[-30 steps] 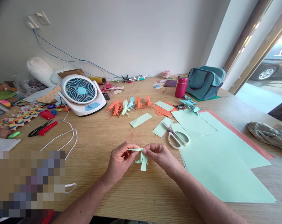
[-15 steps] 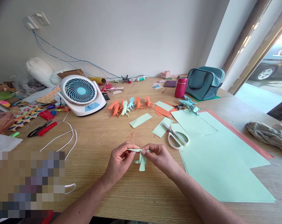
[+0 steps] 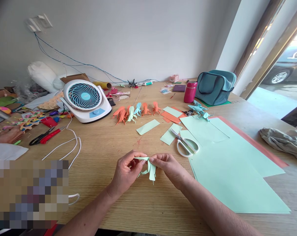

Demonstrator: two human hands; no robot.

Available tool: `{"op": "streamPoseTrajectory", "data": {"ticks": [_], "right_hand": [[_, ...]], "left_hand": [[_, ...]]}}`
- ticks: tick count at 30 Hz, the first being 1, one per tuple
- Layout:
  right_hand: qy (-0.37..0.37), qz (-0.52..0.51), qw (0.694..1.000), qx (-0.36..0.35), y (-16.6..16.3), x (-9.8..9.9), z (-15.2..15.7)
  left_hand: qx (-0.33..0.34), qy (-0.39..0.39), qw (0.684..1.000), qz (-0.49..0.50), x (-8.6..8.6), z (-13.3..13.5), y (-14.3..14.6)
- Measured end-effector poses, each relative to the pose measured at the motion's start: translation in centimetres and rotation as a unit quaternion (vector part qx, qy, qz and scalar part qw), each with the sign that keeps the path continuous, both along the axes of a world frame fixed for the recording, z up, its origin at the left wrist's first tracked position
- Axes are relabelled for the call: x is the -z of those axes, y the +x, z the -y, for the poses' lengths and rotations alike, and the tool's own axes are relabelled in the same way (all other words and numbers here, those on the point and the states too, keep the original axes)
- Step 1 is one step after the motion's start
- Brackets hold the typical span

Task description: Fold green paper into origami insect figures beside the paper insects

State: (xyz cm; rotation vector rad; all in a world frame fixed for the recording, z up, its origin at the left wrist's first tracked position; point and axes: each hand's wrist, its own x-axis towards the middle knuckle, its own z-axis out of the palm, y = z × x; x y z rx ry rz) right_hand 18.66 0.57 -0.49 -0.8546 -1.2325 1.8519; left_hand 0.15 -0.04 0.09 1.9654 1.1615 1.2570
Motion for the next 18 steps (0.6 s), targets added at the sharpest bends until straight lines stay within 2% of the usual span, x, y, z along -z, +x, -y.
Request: {"op": "streamPoseTrajectory", "data": {"ticks": [6,18], "right_hand": [[-0.032,-0.018,0.999,0.003,-0.03,-0.01,0.07],[-0.047,-0.029,0.998,0.001,0.05,0.25,0.04]], "left_hand": [[-0.003,-0.090,0.995,0.030,-0.57,0.15,0.24],[0.030,-0.143,0.987,0.061,-0.32,-0.04,0.05]]}}
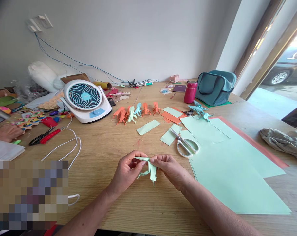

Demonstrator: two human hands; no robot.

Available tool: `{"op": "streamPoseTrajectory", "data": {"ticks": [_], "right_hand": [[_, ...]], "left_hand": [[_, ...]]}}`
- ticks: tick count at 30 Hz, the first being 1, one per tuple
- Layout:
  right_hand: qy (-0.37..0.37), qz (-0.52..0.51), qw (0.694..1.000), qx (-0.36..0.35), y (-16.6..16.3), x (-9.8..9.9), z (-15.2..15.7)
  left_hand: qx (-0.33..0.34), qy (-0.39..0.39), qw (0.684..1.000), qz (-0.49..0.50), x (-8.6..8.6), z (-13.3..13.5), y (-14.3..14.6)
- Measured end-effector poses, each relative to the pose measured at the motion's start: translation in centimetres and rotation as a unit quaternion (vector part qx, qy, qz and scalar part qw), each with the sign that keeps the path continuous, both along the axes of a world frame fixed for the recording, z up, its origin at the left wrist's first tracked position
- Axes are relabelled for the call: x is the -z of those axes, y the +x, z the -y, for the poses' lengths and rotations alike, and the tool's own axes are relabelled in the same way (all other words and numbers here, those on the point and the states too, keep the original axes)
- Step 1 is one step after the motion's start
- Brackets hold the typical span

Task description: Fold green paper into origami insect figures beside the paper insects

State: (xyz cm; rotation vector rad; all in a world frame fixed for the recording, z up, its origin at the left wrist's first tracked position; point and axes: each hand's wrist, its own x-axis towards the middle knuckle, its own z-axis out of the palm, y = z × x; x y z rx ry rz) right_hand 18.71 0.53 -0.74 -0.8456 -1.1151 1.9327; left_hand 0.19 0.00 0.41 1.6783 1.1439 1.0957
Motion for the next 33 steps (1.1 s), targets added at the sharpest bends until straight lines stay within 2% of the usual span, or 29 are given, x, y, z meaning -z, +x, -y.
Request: {"op": "streamPoseTrajectory", "data": {"ticks": [10,16,20,24,33], "right_hand": [[0.027,0.027,0.999,0.000,-0.15,-0.02,0.01],[0.070,0.085,0.994,0.012,-0.27,-0.33,0.11],[0.080,0.074,0.994,-0.003,-0.25,-0.05,0.10],[0.064,0.055,0.996,-0.024,-0.24,0.34,0.09],[0.006,0.041,0.998,-0.039,-0.14,-0.12,0.11]], "left_hand": [[0.014,-0.005,1.000,0.015,-0.23,0.04,-0.02],[-0.002,0.105,0.994,-0.031,-0.08,0.10,-0.27],[-0.005,0.181,0.981,-0.064,0.29,0.00,-0.43],[-0.007,0.205,0.976,-0.074,0.35,0.01,-0.50],[0.003,0.181,0.980,-0.082,-0.15,0.46,-0.61]]}}
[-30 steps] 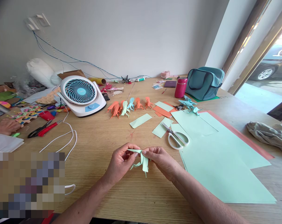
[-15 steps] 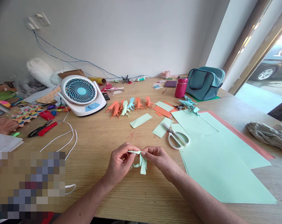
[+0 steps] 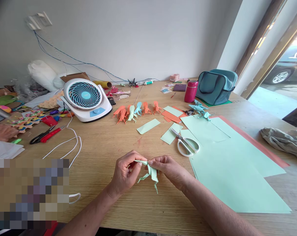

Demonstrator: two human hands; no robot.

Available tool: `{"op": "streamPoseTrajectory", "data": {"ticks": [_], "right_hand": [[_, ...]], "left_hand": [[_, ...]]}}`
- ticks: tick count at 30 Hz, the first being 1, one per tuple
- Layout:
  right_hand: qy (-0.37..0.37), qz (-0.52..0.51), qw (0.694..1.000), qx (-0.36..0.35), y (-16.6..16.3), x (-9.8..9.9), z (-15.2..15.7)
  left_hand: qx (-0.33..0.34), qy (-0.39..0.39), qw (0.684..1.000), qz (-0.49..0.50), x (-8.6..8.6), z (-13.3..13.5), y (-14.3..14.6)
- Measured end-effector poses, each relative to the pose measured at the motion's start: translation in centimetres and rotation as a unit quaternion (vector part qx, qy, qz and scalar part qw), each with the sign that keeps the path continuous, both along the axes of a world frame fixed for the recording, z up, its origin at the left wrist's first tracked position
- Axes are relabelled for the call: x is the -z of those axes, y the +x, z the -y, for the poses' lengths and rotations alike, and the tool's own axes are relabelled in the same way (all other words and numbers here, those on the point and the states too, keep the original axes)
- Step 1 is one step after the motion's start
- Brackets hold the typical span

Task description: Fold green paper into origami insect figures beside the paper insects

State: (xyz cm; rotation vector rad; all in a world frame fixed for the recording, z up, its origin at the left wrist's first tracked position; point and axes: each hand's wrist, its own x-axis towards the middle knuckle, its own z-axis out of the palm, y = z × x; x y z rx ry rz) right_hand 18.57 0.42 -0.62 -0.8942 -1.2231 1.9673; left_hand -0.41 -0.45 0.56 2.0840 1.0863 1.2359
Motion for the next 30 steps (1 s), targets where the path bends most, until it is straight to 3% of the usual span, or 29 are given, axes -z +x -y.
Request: {"op": "streamPoseTrajectory", "data": {"ticks": [21,30], "right_hand": [[-0.092,-0.024,0.995,-0.017,0.23,0.54,-0.14],[-0.093,-0.023,0.995,-0.006,0.14,0.51,-0.16]], "left_hand": [[0.013,-0.010,1.000,-0.018,-0.58,0.30,-0.03],[0.017,-0.015,1.000,-0.022,-0.48,0.22,-0.18]]}}
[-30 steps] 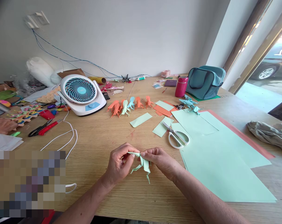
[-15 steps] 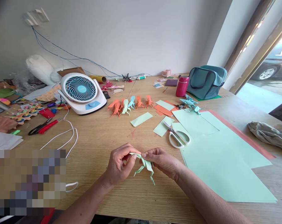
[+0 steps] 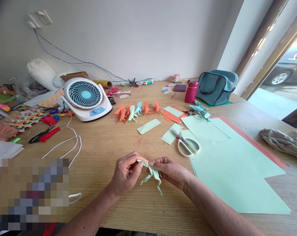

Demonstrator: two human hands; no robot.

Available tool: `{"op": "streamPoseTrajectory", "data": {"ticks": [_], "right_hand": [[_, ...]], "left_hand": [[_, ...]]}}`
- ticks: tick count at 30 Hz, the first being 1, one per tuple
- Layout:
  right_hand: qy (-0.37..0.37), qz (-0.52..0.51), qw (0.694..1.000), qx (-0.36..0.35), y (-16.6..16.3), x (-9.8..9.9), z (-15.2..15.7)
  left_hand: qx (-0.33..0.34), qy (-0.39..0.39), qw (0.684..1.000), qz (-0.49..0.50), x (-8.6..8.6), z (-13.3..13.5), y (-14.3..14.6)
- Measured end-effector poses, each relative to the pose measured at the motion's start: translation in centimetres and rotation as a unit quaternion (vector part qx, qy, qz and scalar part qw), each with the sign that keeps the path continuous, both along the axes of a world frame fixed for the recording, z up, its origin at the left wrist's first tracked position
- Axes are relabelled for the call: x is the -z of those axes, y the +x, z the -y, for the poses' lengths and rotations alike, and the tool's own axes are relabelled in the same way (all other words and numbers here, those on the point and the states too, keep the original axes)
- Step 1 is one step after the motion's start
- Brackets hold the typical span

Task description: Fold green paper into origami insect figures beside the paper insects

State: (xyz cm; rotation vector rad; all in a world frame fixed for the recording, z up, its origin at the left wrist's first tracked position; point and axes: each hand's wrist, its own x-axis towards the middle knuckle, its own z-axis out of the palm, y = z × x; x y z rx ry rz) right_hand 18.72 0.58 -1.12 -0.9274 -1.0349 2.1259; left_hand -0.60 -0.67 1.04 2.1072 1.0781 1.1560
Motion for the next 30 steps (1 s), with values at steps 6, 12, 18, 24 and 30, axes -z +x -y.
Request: {"op": "streamPoseTrajectory", "data": {"ticks": [6,12,18,24,30], "right_hand": [[-0.008,0.004,1.000,0.003,-0.05,0.14,-0.04],[-0.007,0.004,1.000,0.001,-0.08,0.08,-0.03],[-0.009,0.005,1.000,0.007,-0.16,-0.11,0.00],[-0.011,0.001,1.000,0.009,-0.17,0.01,0.00],[0.015,0.016,1.000,0.001,-0.17,0.12,0.04]], "left_hand": [[0.002,0.000,1.000,0.003,0.19,-0.03,-0.03],[0.001,-0.004,1.000,-0.005,0.01,0.02,-0.03],[-0.006,0.006,1.000,-0.011,-0.11,0.09,0.11],[-0.003,0.006,1.000,-0.008,0.02,0.12,0.09],[-0.002,0.001,1.000,0.001,0.09,0.07,0.15]]}}
